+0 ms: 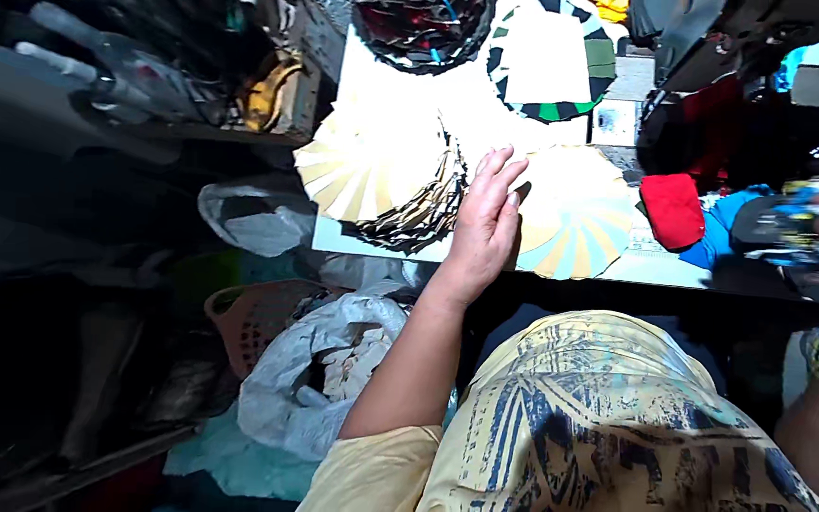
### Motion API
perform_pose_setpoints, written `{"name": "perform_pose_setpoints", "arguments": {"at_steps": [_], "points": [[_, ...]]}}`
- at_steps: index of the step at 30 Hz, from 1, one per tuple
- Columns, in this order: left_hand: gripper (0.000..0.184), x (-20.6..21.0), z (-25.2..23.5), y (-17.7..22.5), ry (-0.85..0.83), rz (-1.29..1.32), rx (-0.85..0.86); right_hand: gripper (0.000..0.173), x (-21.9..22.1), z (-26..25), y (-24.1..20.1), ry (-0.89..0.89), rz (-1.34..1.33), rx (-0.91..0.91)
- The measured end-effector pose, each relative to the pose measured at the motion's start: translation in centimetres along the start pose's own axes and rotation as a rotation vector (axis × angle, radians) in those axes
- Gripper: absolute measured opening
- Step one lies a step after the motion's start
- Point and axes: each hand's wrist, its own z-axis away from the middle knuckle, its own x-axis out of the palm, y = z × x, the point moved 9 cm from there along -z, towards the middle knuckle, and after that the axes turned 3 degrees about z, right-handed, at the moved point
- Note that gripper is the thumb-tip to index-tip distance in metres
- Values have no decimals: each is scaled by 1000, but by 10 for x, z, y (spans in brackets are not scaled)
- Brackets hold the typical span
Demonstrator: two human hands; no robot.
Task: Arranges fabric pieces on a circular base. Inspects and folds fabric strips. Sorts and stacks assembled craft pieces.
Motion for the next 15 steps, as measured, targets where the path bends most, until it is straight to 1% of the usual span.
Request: {"name": "perform_pose_setpoints", "arguments": {"at_steps": [2,5,8,10,11,13,15], "points": [[41,-2,0,-2,21,27,8,21,49,-23,2,-149,44,-106],[38,-3,2,-2,38,85,-1,18,112,-47,-10,-236,254,-165],[35,-3,2,1,48,93,12,18,157,-58,-4,-329,395,-246],[33,-2,1,3,38,85,29,24,177,-60,3,-427,468,-249],[32,-2,1,4,26,84,35,31,183,-59,5,-470,487,-247],[31,0,1,5,4,86,42,41,185,-60,6,-518,496,-240],[29,3,0,7,-23,71,53,47,175,-61,3,-505,467,-227]]}}
